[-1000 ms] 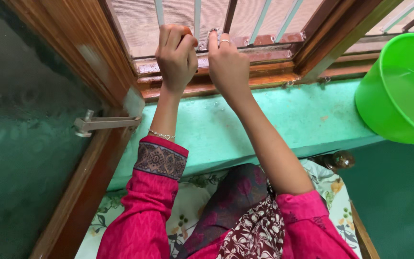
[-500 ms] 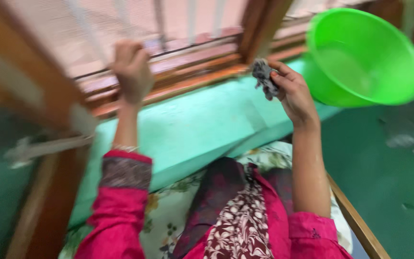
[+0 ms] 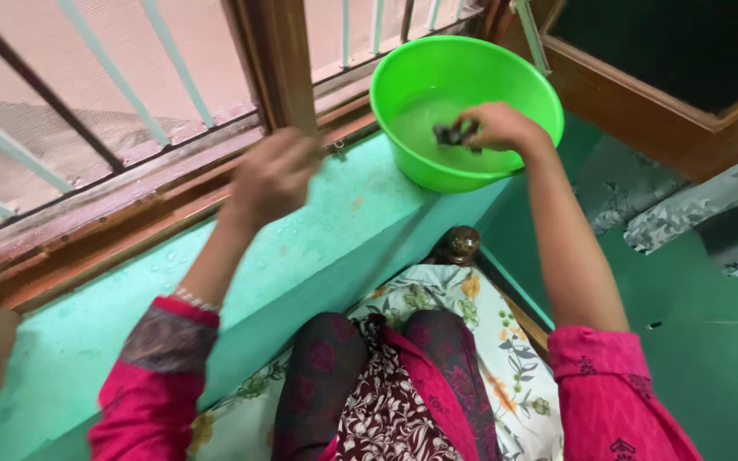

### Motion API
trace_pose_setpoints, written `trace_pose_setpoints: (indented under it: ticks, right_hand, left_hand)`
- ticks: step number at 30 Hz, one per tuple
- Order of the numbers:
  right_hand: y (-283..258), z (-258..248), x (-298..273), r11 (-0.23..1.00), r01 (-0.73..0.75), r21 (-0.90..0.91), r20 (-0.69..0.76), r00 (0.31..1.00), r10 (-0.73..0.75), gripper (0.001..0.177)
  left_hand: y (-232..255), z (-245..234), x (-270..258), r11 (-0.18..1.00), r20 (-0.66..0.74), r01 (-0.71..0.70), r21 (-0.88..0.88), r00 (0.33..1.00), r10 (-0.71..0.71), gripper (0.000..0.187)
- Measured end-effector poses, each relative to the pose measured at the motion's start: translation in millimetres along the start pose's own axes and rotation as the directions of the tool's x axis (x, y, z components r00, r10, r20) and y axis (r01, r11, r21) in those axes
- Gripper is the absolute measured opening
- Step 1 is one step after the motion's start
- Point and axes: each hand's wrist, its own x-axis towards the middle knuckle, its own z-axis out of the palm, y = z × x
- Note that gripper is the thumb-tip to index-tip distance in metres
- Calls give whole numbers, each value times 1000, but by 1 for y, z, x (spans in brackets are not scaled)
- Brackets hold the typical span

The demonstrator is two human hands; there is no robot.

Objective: The person scrubs the wooden window frame with a dark cloth, repeatedly dipping it into a green basin of water to rinse and re-wet it. They focus on the lower horizontal section of the frame, scrubbing back and forth along the wood and metal bars.

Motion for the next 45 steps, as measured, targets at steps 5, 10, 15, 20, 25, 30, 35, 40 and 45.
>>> trace_pose_setpoints:
  ticks: [5,10,15,20,25,30,35,40,45]
  right_hand:
    - [25,33,17,961,111,-255,335,942,-20,47]
    - [73,61,34,965,6,-263,469,875,123,37]
    - [101,96,42,884,312,349,266,871,-413,57]
    - [102,84,45,998,39,39,351,935,-50,38]
    - [83,51,34,981,101,165,-512,859,-2,13]
    - [66,39,24,971,146,187,-652,758,11,12]
    - [115,81,41,992,-39,-117,21,999,41,28]
    - [119,95,47,991,23,-129,509,860,47,29]
    - [67,40,22,984,174,48,-615,781,-108,31]
  left_hand:
    - [32,96,103,974,130,-15,-224,991,45,8]
    - [31,226,146,889,443,345,-302,876,-190,15]
    - [13,299,132,814,730,550,-188,633,-259,21]
    - [3,299,116,774,754,592,-224,609,-248,26]
    - [3,297,118,773,765,574,-270,616,-190,39]
    - [0,289,120,688,838,700,-191,481,-257,38]
    - [-5,305,109,737,697,644,-205,625,-352,36]
    - [-7,314,106,722,771,673,-162,543,-333,36]
    - [-3,305,114,712,772,686,-150,531,-349,39]
